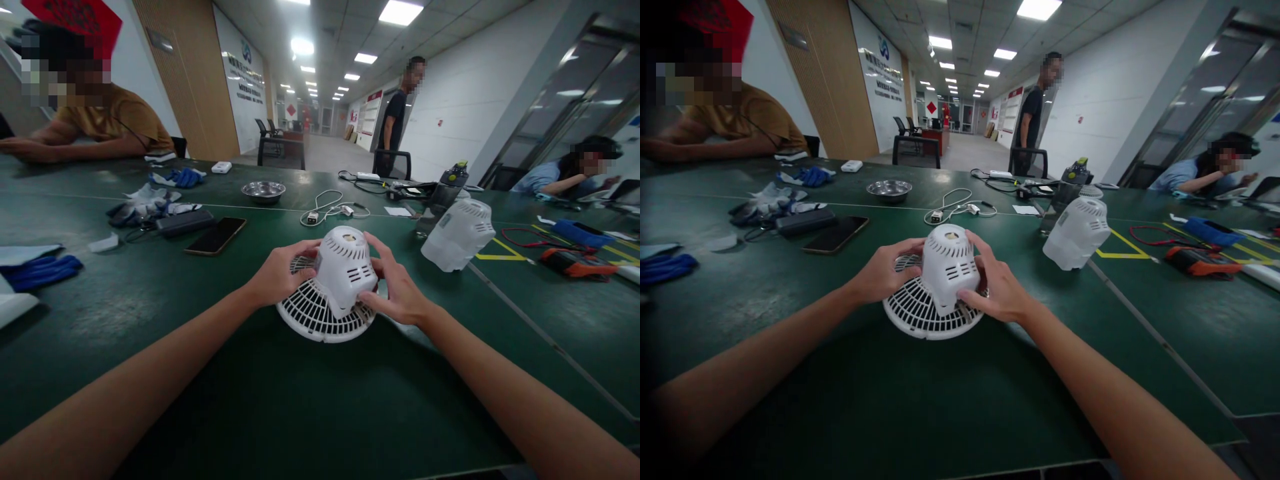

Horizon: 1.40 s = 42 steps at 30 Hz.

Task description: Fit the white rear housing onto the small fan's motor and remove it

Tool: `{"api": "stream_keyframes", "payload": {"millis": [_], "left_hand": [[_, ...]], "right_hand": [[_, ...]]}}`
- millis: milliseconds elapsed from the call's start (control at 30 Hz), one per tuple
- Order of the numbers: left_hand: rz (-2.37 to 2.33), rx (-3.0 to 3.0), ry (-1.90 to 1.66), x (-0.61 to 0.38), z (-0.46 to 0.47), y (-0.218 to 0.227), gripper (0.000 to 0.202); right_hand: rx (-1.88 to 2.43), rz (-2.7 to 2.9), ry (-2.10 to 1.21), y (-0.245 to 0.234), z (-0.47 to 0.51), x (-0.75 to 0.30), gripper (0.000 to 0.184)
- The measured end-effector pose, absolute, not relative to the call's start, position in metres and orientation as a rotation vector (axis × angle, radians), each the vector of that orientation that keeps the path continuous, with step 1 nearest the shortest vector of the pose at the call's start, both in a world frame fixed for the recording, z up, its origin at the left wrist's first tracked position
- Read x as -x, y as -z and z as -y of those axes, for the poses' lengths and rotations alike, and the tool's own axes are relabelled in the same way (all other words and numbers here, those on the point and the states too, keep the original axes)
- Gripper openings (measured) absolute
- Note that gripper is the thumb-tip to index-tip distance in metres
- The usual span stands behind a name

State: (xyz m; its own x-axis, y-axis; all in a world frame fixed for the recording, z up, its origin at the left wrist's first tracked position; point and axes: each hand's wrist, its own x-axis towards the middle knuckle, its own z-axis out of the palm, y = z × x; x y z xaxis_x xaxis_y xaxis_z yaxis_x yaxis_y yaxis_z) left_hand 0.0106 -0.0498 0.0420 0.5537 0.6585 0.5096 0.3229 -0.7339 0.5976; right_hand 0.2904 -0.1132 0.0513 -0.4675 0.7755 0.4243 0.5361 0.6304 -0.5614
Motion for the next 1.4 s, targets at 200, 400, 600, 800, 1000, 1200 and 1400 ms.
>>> {"api": "stream_keyframes", "payload": {"millis": [200,400,600,800,1000,1200,1400], "left_hand": [[-0.756,-2.317,-1.149,-0.015,0.056,-0.036,0.072],[-0.599,-2.333,-1.102,-0.016,0.057,-0.029,0.086],[-0.585,-2.411,-1.013,-0.018,0.059,-0.027,0.136],[-0.505,-2.472,-0.98,-0.015,0.054,-0.028,0.131],[-0.491,-2.48,-1.028,-0.016,0.052,-0.032,0.119],[-0.537,-2.493,-1.063,-0.017,0.053,-0.031,0.118],[-0.561,-2.499,-1.057,-0.019,0.054,-0.032,0.117]], "right_hand": [[0.949,2.153,-0.626,-0.048,0.115,-0.289,0.104],[1.059,2.086,-0.562,-0.052,0.123,-0.277,0.101],[0.967,2.199,-0.611,-0.054,0.125,-0.277,0.103],[0.97,2.168,-0.65,-0.054,0.124,-0.277,0.106],[1.003,2.147,-0.661,-0.057,0.125,-0.274,0.1],[1.032,2.169,-0.638,-0.059,0.125,-0.273,0.099],[1.065,2.181,-0.605,-0.062,0.126,-0.273,0.097]]}}
